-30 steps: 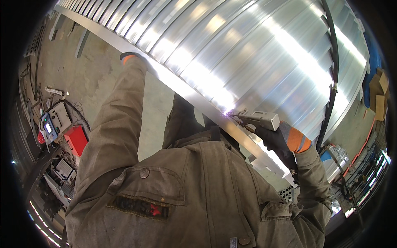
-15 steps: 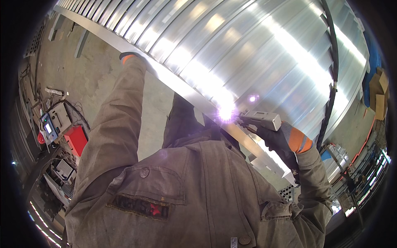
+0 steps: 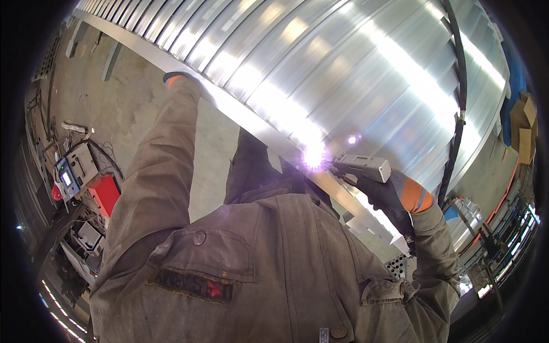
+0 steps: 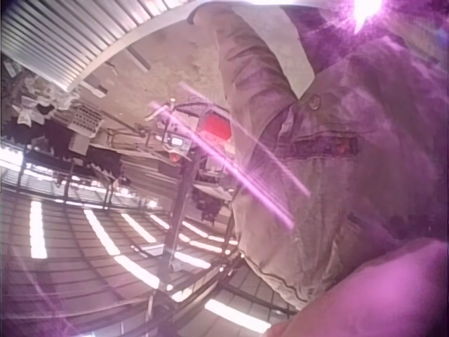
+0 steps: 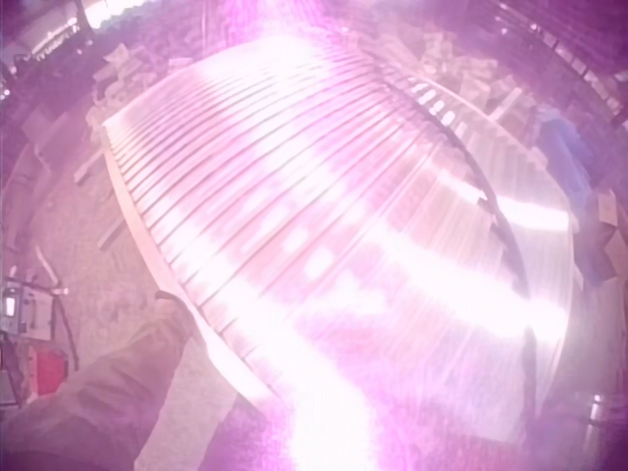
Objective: The person welds seams on a large aluminum frame using a handheld welding torch. They move along the frame, pausing briefly to reposition before continuing the weld.
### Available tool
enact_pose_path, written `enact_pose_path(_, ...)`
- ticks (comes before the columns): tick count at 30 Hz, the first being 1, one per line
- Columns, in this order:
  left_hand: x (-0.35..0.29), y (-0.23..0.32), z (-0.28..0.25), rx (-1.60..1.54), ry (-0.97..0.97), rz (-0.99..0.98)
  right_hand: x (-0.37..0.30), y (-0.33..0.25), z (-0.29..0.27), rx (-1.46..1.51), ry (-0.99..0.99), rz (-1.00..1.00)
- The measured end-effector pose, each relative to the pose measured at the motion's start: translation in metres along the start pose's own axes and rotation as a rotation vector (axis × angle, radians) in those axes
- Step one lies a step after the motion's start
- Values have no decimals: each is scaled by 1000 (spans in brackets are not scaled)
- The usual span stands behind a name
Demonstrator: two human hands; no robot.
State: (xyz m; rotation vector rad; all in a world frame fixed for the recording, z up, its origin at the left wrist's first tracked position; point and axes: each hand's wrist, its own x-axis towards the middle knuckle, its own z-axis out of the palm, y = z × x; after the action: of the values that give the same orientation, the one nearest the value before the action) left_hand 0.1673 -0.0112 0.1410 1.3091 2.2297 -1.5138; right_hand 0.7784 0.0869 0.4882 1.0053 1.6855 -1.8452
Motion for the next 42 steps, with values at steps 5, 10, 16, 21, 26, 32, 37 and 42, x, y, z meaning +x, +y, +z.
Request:
enact_pose_path(5, 15, 4, 20, 6, 18, -17, 0, -1, 0, 192, -22, 225)
enact_pose_path(10, 44, 12, 52, -4, 60, -48, -5, 0, 1, 157, -7, 176)
enact_pose_path(16, 41, 10, 41, 122, -23, 35, -8, 5, 0, 148, -24, 238)
enact_pose_path(21, 26, 3, 23, 61, -58, -10, -14, 7, 3, 32, -26, 29)
enact_pose_path(26, 32, -1, 34, 56, -38, -11, -16, 4, 1, 42, -51, 25)
enact_pose_path(32, 39, 0, 38, -39, -53, -51, -18, 1, 0, 215, -26, 302)
enact_pose_path(37, 36, -1, 36, -58, -56, -62, -20, 2, 0, 226, -26, 279)
enact_pose_path(42, 29, -4, 30, -36, -100, -18, -21, 3, 3, 186, -10, 296)
